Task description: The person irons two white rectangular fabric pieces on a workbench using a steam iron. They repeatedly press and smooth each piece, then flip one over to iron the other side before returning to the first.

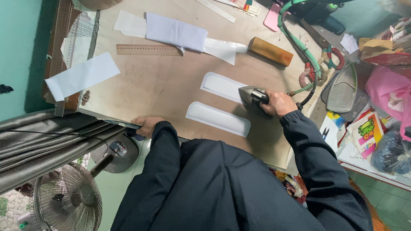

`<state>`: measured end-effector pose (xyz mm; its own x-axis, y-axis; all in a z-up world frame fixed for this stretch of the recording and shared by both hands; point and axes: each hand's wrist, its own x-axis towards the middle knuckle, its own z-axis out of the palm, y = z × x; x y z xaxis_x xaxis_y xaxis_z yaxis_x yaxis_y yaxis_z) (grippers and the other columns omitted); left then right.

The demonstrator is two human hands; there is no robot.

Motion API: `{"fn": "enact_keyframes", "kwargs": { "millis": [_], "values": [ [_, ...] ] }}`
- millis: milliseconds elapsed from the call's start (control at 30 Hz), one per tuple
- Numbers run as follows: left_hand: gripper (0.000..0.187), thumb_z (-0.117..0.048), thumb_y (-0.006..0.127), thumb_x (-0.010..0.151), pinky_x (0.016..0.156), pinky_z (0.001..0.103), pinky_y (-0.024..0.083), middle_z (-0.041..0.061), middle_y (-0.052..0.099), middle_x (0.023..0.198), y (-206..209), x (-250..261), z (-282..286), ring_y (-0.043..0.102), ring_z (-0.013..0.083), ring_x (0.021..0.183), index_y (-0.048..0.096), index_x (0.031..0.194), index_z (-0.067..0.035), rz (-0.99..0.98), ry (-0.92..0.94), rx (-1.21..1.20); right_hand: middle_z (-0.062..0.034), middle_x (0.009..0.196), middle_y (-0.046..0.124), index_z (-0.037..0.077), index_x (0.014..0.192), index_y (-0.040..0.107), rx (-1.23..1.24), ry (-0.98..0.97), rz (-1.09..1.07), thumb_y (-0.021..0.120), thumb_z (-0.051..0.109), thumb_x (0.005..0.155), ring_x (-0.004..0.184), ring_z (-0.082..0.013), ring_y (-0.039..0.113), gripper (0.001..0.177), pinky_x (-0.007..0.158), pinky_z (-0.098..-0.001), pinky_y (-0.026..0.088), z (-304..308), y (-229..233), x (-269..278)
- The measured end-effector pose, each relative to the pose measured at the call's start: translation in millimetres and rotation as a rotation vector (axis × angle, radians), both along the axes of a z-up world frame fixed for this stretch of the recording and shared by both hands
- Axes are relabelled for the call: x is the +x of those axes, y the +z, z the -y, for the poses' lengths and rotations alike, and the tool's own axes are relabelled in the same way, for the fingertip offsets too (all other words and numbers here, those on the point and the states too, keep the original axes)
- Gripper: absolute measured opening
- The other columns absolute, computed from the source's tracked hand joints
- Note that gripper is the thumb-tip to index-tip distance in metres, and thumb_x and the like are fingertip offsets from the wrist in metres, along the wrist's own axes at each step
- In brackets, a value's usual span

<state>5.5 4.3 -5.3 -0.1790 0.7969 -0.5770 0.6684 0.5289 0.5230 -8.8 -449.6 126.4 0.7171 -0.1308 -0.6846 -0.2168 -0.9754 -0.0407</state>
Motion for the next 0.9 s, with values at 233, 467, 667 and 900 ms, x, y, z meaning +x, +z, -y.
{"fn": "enact_keyframes", "kwargs": {
  "millis": [233, 467, 667, 900],
  "values": [
    [0.077, -0.074, 0.008, 0.095, 0.1, 0.049, 0.049, 0.014, 0.039, 0.143, 4, -7, 6, 0.053, 0.0289, 0.125, 0.027, 0.141, -0.015, -0.216, -0.217, 0.03, -0.0163, 0.105, 0.075, 0.021, 0.111, 0.064, -0.016, 0.007, 0.017, 0.065, 0.047, 0.08, 0.108, -0.0355, 0.07, 0.041, 0.093, -0.0494, 0.056, -13, -7, 6],
    [0.07, -0.068, 0.011, 0.099, 0.096, 0.048, 0.05, 0.017, 0.043, 0.136, -3, -8, 4, 0.056, 0.0329, 0.12, 0.031, 0.135, -0.012, -0.234, -0.216, 0.091, -0.0181, 0.095, 0.075, 0.014, 0.102, 0.065, 0.087, 0.019, 0.123, 0.066, 0.039, 0.085, 0.098, -0.0376, 0.072, 0.031, 0.085, -0.0507, 0.058, -41, 8, 15],
    [0.061, -0.06, 0.02, 0.104, 0.095, 0.047, 0.051, 0.019, 0.043, 0.133, 9, -7, 14, 0.057, 0.0339, 0.114, 0.032, 0.131, -0.007, -0.218, -0.246, 0.143, -0.0173, 0.093, 0.075, 0.013, 0.102, 0.066, 0.099, 0.081, 0.15, 0.07, 0.039, 0.084, 0.097, -0.036, 0.073, 0.032, 0.084, -0.0496, 0.059, -61, 8, 27],
    [0.073, -0.065, 0.008, 0.1, 0.102, 0.029, 0.05, 0.011, 0.043, 0.136, 85, 1, 29, 0.06, 0.0131, 0.11, 0.022, 0.138, -0.004, -0.073, -0.235, 0.046, -0.0185, 0.094, 0.074, 0.011, 0.105, 0.065, 0.148, 0.139, 0.143, 0.067, 0.042, 0.088, 0.094, -0.0374, 0.072, 0.036, 0.082, -0.0513, 0.059, -85, 19, 46]
  ]
}}
